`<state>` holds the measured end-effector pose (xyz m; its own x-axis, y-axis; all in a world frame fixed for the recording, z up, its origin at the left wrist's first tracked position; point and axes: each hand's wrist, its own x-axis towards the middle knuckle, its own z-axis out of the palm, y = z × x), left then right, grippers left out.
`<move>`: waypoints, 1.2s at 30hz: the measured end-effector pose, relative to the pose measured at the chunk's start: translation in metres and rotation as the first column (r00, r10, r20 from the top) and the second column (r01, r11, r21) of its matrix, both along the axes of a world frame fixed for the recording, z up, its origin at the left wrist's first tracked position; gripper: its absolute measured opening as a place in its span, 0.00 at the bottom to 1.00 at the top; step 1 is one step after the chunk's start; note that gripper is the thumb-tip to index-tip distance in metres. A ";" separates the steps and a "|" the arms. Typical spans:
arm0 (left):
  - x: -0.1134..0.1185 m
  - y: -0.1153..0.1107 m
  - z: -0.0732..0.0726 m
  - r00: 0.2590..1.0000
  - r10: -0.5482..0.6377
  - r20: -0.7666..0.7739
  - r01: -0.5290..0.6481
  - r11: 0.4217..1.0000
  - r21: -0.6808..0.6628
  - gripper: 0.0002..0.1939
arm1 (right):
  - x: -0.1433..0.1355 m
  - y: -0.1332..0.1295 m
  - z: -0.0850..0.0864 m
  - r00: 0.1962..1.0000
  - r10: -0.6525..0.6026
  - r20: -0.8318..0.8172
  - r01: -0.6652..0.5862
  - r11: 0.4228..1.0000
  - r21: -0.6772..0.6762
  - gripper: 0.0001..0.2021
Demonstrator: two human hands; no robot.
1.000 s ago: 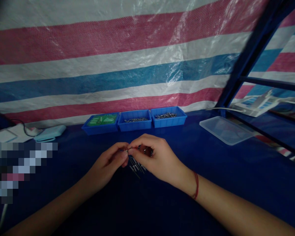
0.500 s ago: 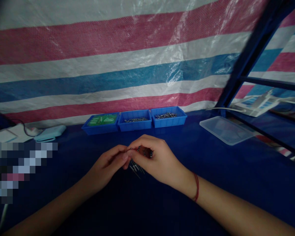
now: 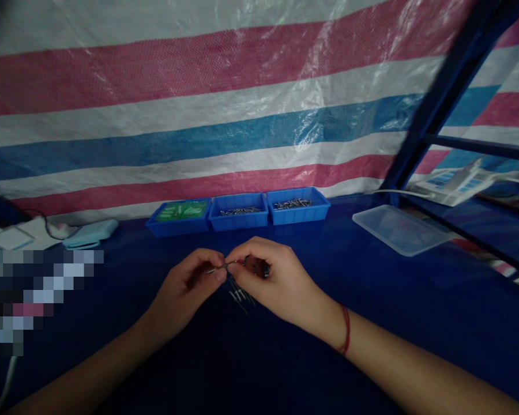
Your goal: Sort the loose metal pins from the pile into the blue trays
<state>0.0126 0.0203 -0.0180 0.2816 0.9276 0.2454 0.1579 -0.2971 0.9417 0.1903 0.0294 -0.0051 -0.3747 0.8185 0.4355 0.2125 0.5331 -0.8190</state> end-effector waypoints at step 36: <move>-0.010 0.006 -0.003 0.826 -0.066 -0.560 0.261 0.925 0.275 0.09 | 0.080 0.093 -0.020 0.569 -0.788 0.234 0.621 0.599 0.505 0.15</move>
